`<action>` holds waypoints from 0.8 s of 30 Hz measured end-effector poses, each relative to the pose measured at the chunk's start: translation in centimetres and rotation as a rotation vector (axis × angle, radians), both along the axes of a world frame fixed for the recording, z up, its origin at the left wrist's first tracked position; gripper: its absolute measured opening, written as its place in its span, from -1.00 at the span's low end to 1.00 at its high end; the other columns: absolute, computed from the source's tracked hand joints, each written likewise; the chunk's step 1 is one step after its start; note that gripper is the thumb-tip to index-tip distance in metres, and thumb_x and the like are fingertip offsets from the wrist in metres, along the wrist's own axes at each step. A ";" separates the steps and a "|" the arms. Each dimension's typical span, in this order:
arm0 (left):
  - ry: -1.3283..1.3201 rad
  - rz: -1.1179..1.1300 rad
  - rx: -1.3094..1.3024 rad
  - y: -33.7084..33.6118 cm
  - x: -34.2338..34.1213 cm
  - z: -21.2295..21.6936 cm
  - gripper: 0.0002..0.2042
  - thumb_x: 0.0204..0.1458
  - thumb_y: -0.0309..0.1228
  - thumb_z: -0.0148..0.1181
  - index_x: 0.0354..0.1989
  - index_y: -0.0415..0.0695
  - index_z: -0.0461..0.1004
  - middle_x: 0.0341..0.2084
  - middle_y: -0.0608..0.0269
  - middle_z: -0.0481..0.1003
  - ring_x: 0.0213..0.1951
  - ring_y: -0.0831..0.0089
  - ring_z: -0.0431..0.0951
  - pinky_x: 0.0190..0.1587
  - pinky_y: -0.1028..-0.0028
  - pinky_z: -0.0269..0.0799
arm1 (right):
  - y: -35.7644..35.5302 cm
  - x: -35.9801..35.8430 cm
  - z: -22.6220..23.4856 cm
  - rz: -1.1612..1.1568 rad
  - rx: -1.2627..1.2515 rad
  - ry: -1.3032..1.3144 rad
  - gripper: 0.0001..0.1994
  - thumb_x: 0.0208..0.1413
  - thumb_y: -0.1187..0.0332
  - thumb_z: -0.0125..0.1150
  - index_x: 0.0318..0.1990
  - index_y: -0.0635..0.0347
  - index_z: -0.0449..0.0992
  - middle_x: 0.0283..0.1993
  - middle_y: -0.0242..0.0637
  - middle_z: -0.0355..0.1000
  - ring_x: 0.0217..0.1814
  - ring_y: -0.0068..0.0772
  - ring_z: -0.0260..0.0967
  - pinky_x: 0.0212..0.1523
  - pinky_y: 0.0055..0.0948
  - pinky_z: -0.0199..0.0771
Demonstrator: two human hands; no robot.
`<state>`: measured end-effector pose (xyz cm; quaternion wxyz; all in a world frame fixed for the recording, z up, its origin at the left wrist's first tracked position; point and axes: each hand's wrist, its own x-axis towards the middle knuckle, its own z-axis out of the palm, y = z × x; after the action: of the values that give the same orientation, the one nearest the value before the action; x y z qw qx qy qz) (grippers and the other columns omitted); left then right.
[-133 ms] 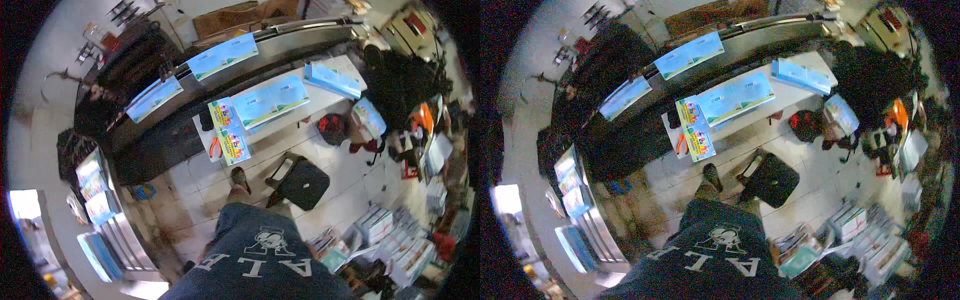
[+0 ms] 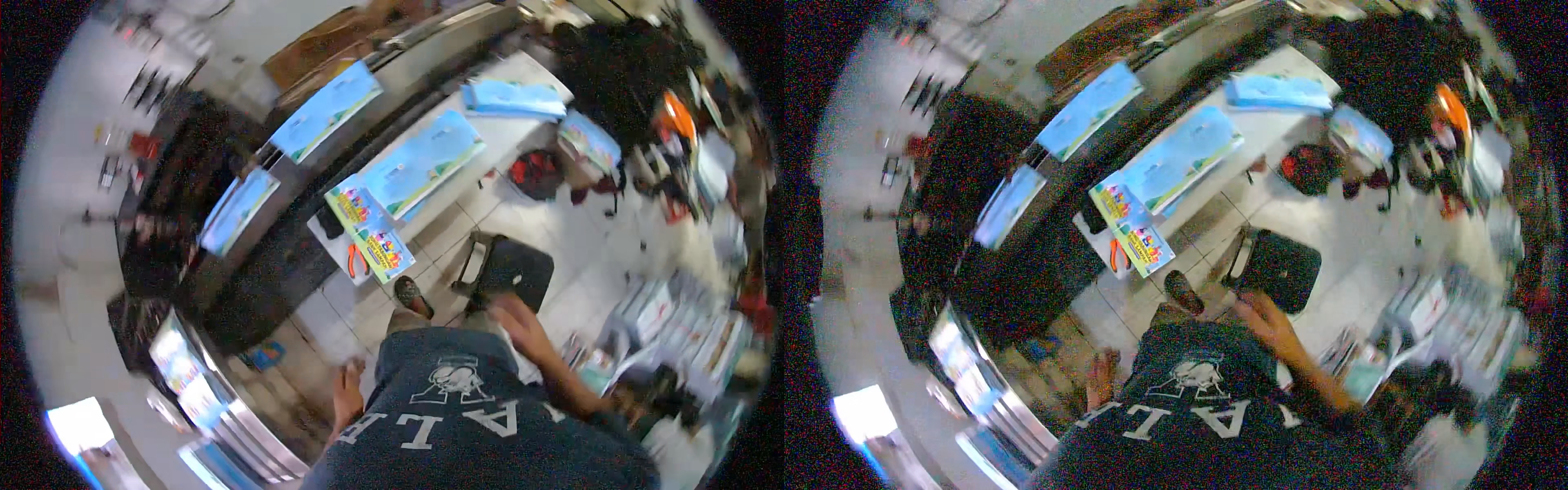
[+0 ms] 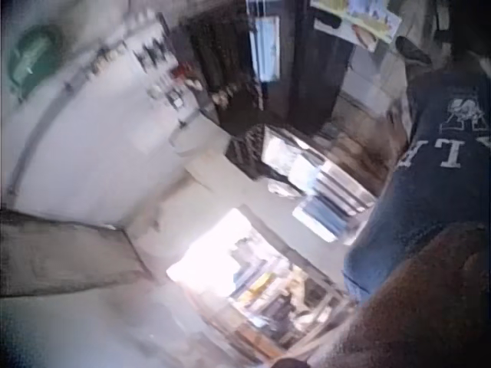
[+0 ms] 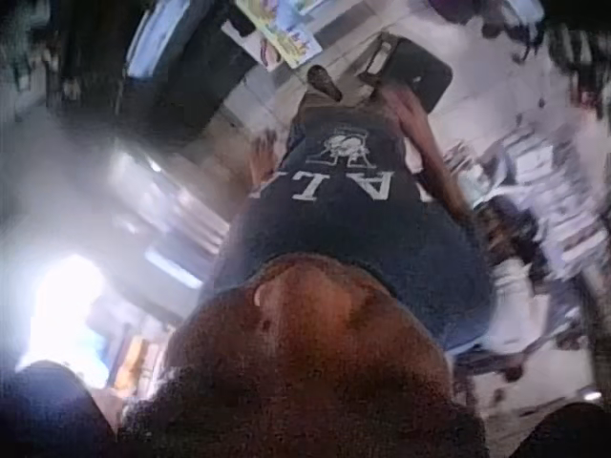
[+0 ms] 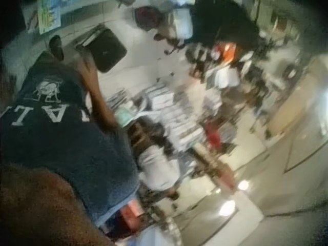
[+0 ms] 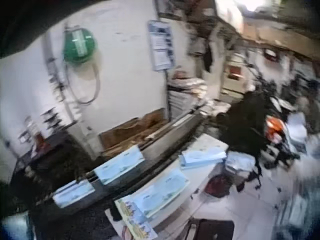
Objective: The person assembles booklets by wrapping printed paper covers around inner sheets, folding each booklet, and organizing them into stacks on the table.
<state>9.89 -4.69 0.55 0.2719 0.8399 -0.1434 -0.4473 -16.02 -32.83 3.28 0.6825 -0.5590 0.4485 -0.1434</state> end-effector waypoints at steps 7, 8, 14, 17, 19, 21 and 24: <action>-0.407 -0.417 0.045 -13.1 8.1 5.2 -0.66 0.17 -0.24 0.02 0.06 -0.12 0.40 -0.06 0.09 0.49 -0.11 0.29 0.51 -0.07 0.32 0.42 | -0.3 32.7 29.1 1.133 -1.179 -0.796 -0.67 -0.04 0.15 0.14 -0.33 0.30 0.50 -0.24 0.07 0.44 -0.17 0.06 0.42 -0.20 -0.06 0.43; -0.534 -0.417 0.251 -12.6 9.9 5.0 -0.66 0.18 -0.24 0.01 0.06 -0.14 0.40 -0.08 0.10 0.50 -0.12 0.28 0.51 -0.08 0.32 0.42 | -0.1 33.7 30.7 1.144 -1.228 -0.774 -0.67 -0.03 0.16 0.14 -0.31 0.29 0.51 -0.22 0.07 0.44 -0.15 0.06 0.42 -0.17 -0.05 0.44; -0.315 -0.365 -0.114 -11.7 10.0 5.3 -0.60 0.13 -0.23 0.09 0.08 -0.18 0.38 -0.05 0.00 0.47 -0.02 0.18 0.47 0.03 0.31 0.37 | -7.9 23.5 16.2 0.671 -0.926 -0.596 -0.49 0.04 0.08 0.15 0.07 0.22 0.35 -0.12 0.07 0.43 -0.03 0.13 0.40 -0.02 -0.05 0.43; -0.207 -0.290 -0.322 -8.5 10.1 1.7 -0.67 0.16 -0.43 0.04 0.07 -0.30 0.32 -0.10 0.05 0.49 -0.10 0.31 0.49 -0.01 0.38 0.39 | -5.4 13.0 2.6 0.623 -0.647 -0.098 -0.39 0.11 -0.03 0.07 0.20 0.20 0.26 0.14 0.12 0.29 0.18 0.09 0.26 0.17 -0.18 0.28; -0.201 -0.292 -0.298 -6.8 9.6 -0.1 -0.65 0.14 -0.45 0.05 0.09 -0.32 0.30 -0.08 0.02 0.48 -0.07 0.32 0.48 0.00 0.39 0.39 | -2.4 5.1 -3.6 0.622 -0.323 0.111 -0.29 0.07 -0.11 0.13 0.19 0.31 0.25 0.22 0.13 0.23 0.23 0.04 0.24 0.21 -0.20 0.24; -0.059 -0.188 -0.224 -5.9 8.6 -3.0 -0.61 0.15 -0.42 0.05 0.12 -0.34 0.28 -0.06 -0.04 0.46 0.00 0.27 0.45 0.05 0.36 0.34 | 0.8 -2.2 -5.1 0.544 -0.182 0.217 -0.28 0.11 -0.12 0.10 0.21 0.33 0.24 0.23 0.09 0.24 0.23 -0.01 0.25 0.22 -0.24 0.21; -0.230 -0.304 -0.129 -9.1 5.6 0.4 -0.63 0.15 -0.42 0.05 0.10 -0.32 0.31 -0.07 -0.08 0.46 0.04 0.19 0.43 0.10 0.32 0.30 | 5.0 -8.8 -6.5 0.445 0.134 0.355 -0.30 0.18 -0.11 0.01 0.24 0.33 0.22 0.21 0.00 0.28 0.23 -0.17 0.23 0.23 -0.30 0.18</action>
<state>15.51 -13.77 0.99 0.2361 0.8350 -0.3272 -0.3742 -24.84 -27.80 -3.25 0.6435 -0.6136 0.4356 0.1401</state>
